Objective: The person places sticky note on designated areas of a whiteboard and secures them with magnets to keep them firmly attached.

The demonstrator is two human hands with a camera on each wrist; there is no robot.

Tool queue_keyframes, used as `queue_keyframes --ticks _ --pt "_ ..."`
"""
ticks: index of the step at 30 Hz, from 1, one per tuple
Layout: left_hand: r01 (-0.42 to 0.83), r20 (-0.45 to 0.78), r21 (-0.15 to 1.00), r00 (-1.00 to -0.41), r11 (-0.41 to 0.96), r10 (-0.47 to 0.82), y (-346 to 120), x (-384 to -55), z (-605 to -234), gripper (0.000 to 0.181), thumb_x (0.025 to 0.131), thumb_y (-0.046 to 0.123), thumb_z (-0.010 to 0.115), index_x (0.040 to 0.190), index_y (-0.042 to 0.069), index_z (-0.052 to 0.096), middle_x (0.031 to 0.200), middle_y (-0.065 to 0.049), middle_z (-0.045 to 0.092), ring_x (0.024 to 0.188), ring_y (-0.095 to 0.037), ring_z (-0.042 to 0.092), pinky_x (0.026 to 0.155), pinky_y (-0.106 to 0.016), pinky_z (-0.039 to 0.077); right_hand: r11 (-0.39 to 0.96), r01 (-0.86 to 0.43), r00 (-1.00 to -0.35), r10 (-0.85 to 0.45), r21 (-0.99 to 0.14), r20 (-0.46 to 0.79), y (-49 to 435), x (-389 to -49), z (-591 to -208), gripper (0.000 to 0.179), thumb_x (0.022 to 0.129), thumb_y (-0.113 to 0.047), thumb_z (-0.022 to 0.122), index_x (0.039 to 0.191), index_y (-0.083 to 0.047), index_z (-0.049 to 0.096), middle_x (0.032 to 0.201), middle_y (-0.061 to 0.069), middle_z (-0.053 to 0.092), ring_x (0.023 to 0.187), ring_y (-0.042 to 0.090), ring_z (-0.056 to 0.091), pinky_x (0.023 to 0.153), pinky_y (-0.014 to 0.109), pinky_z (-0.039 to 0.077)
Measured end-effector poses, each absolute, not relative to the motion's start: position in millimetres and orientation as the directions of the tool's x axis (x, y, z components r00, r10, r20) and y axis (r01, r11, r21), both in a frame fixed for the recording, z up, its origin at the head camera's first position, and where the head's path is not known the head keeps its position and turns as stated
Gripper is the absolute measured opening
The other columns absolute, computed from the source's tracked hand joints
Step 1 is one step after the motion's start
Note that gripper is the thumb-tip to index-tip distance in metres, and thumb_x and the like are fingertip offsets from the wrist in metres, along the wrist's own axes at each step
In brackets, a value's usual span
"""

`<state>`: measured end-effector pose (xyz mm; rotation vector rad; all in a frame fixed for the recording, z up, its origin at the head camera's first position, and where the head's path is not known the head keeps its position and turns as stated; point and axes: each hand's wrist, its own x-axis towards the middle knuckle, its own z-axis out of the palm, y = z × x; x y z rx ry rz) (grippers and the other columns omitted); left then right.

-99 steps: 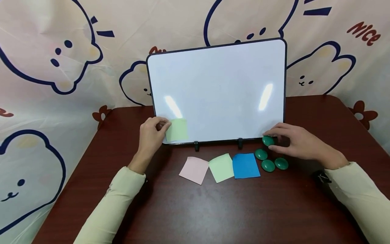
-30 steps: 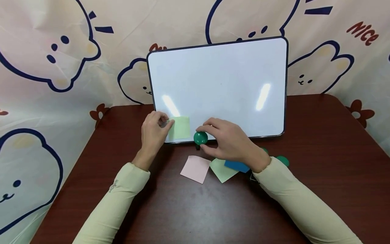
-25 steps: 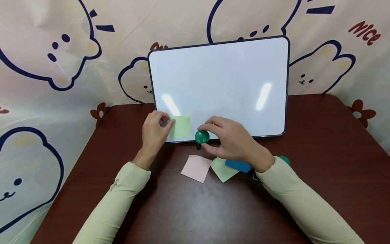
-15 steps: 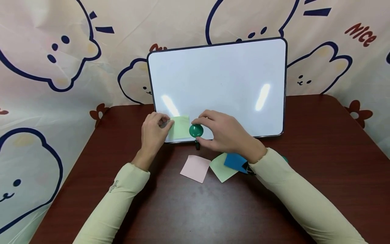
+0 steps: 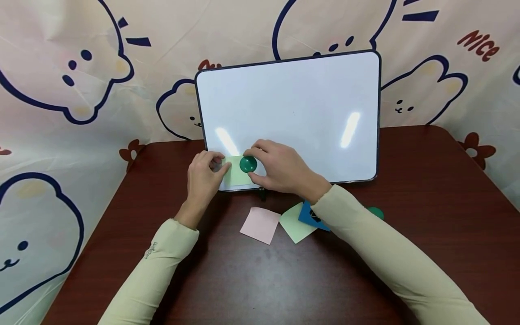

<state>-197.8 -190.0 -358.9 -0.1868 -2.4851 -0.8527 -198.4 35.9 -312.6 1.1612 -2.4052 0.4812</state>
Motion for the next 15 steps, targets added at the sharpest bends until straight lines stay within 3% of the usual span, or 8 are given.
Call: queue_keyframes --ticks 15 --pt "0.3 0.532 0.533 -0.846 0.791 -0.038 -190.6 -198.5 -359.2 0.013 0.088 0.012 0.075 0.097 0.003 0.073 0.09 -0.013 0.068 0.083 -0.025 0.06 0.072 -0.035 0.05 0.643 -0.758 -0.613 -0.646 -0.108 0.455 4.8 -219.5 -328.2 0.036 0.092 -0.031 0.067 0.123 -0.013 0.067 0.114 0.004 0.063 0.09 0.016 0.061 0.08 0.029 0.054"
